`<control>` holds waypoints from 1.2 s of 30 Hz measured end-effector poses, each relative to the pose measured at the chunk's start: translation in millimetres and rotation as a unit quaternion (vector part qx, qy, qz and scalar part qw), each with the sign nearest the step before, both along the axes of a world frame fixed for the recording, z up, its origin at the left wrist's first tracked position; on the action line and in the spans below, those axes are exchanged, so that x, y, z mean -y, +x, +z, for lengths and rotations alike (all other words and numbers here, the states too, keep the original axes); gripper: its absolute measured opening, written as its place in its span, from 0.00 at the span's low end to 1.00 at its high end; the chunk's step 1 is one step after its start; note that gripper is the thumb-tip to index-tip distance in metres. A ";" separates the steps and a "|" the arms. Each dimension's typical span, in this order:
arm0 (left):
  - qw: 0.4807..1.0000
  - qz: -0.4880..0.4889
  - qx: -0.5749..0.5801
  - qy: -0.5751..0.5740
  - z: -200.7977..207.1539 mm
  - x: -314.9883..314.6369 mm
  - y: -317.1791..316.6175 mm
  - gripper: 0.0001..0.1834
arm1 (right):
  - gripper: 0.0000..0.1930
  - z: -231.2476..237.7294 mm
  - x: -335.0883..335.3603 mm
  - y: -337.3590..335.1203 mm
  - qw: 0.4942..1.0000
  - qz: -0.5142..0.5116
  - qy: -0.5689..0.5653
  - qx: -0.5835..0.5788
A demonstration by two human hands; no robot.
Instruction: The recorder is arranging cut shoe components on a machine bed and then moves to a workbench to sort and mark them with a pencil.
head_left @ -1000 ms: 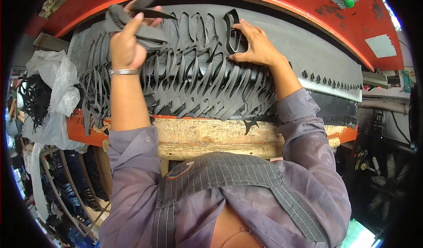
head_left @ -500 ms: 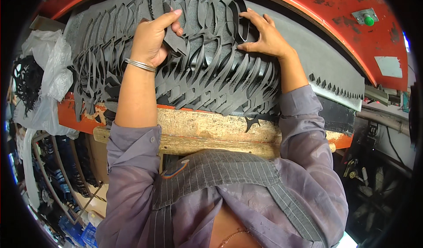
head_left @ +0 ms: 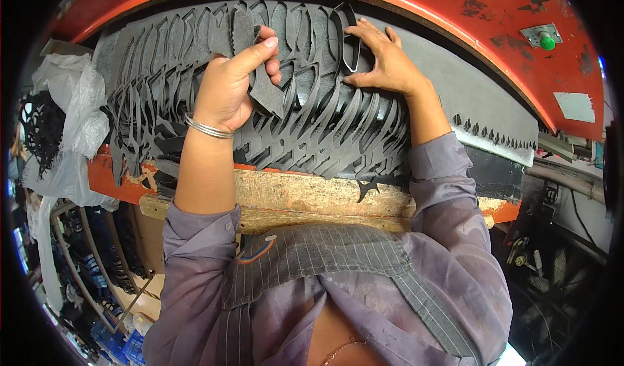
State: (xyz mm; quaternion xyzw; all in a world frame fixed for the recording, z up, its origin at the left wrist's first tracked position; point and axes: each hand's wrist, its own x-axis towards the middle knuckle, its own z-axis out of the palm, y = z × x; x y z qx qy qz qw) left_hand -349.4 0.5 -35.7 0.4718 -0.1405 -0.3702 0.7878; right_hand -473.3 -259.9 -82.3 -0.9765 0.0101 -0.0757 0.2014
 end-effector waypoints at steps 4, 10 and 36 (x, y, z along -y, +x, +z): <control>0.999 0.007 0.036 0.002 4.9 9.1 -3.8 0.13 | 0.48 6.0 -5.0 -0.7 1.000 -0.006 -0.015 -0.011; 0.985 0.118 0.121 0.043 40.8 -6.4 8.5 0.15 | 0.45 53.5 -20.3 -39.5 0.961 -0.083 0.133 0.227; 0.857 0.297 0.352 0.231 66.7 -204.6 0.6 0.12 | 0.22 17.8 -165.9 -223.4 0.957 -0.158 0.042 0.238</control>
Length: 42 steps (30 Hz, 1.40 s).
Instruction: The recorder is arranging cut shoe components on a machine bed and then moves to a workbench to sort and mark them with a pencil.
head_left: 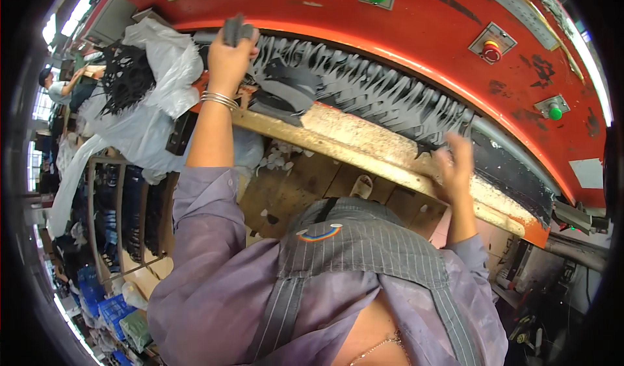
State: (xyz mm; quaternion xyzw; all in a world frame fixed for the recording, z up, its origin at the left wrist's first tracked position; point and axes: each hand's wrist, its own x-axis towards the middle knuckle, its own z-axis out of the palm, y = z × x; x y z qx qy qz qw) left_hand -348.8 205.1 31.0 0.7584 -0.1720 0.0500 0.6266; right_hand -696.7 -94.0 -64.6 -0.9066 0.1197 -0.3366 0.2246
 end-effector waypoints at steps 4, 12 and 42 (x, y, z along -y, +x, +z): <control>0.962 0.007 0.197 0.189 -18.5 -31.8 4.9 0.14 | 0.26 -18.9 -77.2 -5.0 0.971 0.082 -0.101 -0.201; 0.946 0.007 -0.243 -0.215 -75.6 32.4 6.7 0.15 | 0.20 -13.5 -96.0 2.3 0.965 -0.006 -0.098 -0.242; 0.866 -0.225 0.196 0.402 -126.4 305.8 22.5 0.21 | 0.24 -25.7 118.7 257.9 0.975 -0.101 0.110 -0.164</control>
